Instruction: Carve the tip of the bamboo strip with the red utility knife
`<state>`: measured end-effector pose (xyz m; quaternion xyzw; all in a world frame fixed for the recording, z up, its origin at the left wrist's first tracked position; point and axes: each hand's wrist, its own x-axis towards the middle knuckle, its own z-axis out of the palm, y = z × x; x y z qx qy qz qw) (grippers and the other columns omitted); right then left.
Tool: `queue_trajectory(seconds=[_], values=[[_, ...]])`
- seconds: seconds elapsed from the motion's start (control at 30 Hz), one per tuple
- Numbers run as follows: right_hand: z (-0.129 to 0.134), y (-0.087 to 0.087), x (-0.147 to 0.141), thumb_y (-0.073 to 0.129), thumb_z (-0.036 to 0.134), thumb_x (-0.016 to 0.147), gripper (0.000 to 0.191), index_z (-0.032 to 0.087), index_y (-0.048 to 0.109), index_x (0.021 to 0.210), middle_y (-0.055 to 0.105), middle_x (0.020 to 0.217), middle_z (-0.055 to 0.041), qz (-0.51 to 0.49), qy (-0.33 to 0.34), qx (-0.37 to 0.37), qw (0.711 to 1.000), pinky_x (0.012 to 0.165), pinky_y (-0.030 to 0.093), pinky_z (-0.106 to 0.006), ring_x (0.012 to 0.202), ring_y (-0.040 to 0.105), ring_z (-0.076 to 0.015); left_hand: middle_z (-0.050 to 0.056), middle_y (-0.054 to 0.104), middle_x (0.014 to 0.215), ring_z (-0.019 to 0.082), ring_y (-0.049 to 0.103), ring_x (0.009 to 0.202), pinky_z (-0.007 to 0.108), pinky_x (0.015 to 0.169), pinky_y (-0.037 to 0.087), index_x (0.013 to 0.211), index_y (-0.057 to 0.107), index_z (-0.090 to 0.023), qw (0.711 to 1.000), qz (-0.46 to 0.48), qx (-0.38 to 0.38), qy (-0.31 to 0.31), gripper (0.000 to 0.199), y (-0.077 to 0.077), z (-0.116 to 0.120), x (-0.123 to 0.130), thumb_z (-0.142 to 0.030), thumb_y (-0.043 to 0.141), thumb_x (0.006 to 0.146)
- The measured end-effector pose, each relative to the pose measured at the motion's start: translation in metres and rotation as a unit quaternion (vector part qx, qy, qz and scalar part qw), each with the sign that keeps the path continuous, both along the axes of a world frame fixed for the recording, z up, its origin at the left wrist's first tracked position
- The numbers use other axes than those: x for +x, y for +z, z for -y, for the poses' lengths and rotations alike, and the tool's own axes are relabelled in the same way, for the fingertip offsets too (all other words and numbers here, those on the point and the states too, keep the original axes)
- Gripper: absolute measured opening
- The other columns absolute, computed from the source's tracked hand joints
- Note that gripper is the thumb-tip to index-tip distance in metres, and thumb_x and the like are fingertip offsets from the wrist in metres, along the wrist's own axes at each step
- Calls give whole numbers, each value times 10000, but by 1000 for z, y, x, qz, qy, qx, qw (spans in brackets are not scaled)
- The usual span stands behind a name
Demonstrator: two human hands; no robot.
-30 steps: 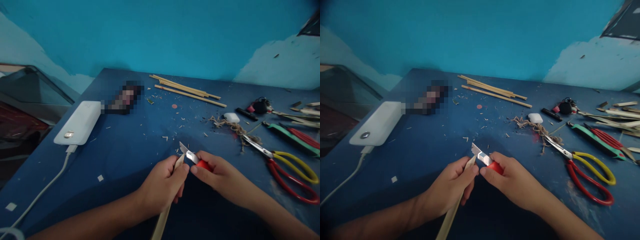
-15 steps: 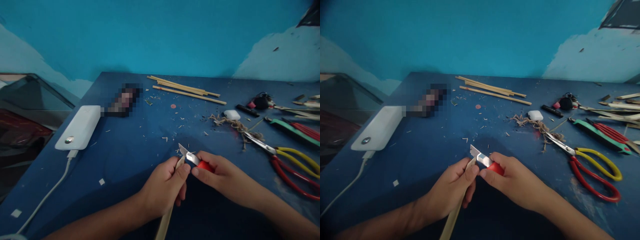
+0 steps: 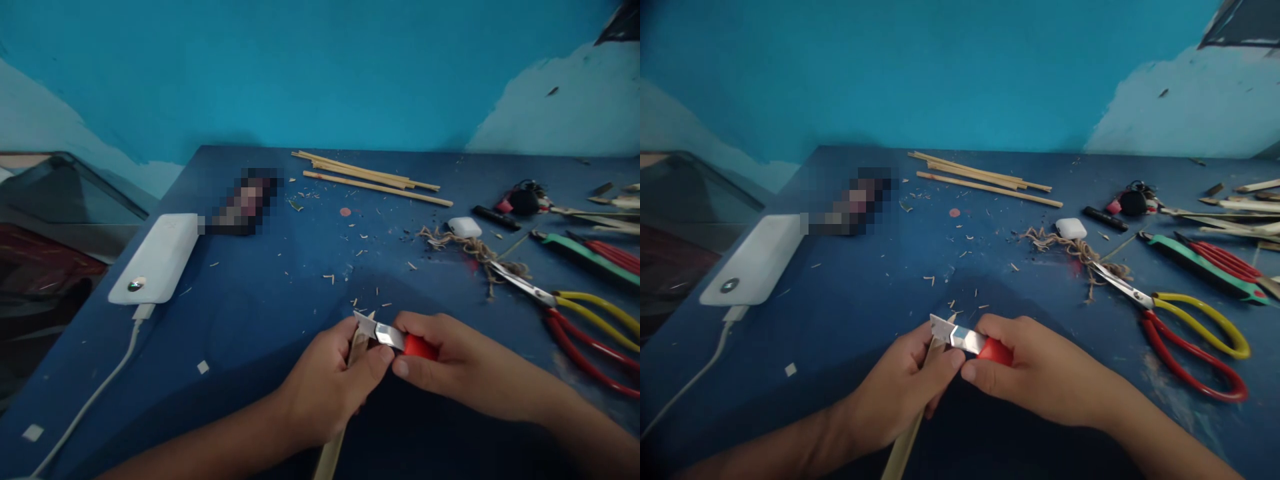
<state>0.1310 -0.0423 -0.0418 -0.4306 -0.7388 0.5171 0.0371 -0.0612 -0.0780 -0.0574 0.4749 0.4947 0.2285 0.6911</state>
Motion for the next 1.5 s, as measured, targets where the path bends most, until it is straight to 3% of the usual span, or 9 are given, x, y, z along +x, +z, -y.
queue_trajectory(seconds=[0.2,0.33,0.53,0.63,0.77,0.93,1.07,1.2,1.5], values=[[2,4,2,563,403,842,249,203,483,718,481,618,49,11,14,-6,1000,471,303,-217,526,400,-92,-82,424,582,65,418,483,199,477,346,814,478,-186,1000,-16,-14,-6,106,13,-4,0,-276,534,810],[1,5,2,567,404,838,258,201,477,706,465,606,50,8,-7,-11,1000,460,297,-216,516,379,-89,-81,418,601,60,417,482,197,483,350,837,488,-193,1000,-24,2,5,151,5,-2,-1,-337,531,824],[-2,4,-3,558,376,844,214,197,505,739,415,598,57,-44,-124,-22,991,448,302,-203,511,352,-81,-85,398,534,72,401,428,186,399,313,757,417,-211,999,-39,-9,-6,190,0,0,-2,-364,507,825],[-2,6,-8,580,336,828,172,213,539,940,555,744,23,-76,-206,-56,974,433,341,-196,527,434,-81,-69,428,546,81,412,466,194,418,306,720,412,-207,995,-91,19,-47,196,6,-1,-1,-349,508,815],[2,8,-15,602,276,802,303,238,503,1086,622,1054,-43,-127,-234,-83,960,428,383,-195,609,543,-100,-58,441,557,85,396,496,207,437,273,675,411,-200,979,-156,76,-106,226,10,-2,0,-359,498,810],[7,7,-18,591,231,811,226,228,519,1026,641,860,-11,-157,-224,-105,956,415,376,-177,550,521,-81,-65,440,576,84,392,513,213,452,253,700,441,-208,971,-154,112,-144,190,9,-2,2,-355,492,810],[7,7,-18,600,232,812,184,221,515,975,612,789,13,-165,-231,-111,952,407,365,-171,479,463,-55,-63,472,588,87,417,527,210,463,264,688,447,-199,973,-162,109,-124,183,8,0,2,-340,530,771],[7,6,-18,602,245,822,138,227,506,920,589,767,34,-180,-257,-109,943,418,373,-162,470,430,-46,-62,440,569,82,375,494,206,422,245,671,425,-196,980,-158,78,-98,242,4,2,3,-393,506,786],[9,2,-18,592,291,831,126,220,490,848,528,706,45,-166,-275,-93,942,439,383,-158,505,411,-58,-58,429,559,82,375,495,202,421,243,693,415,-194,988,-104,22,-112,284,10,2,1,-424,418,859]])
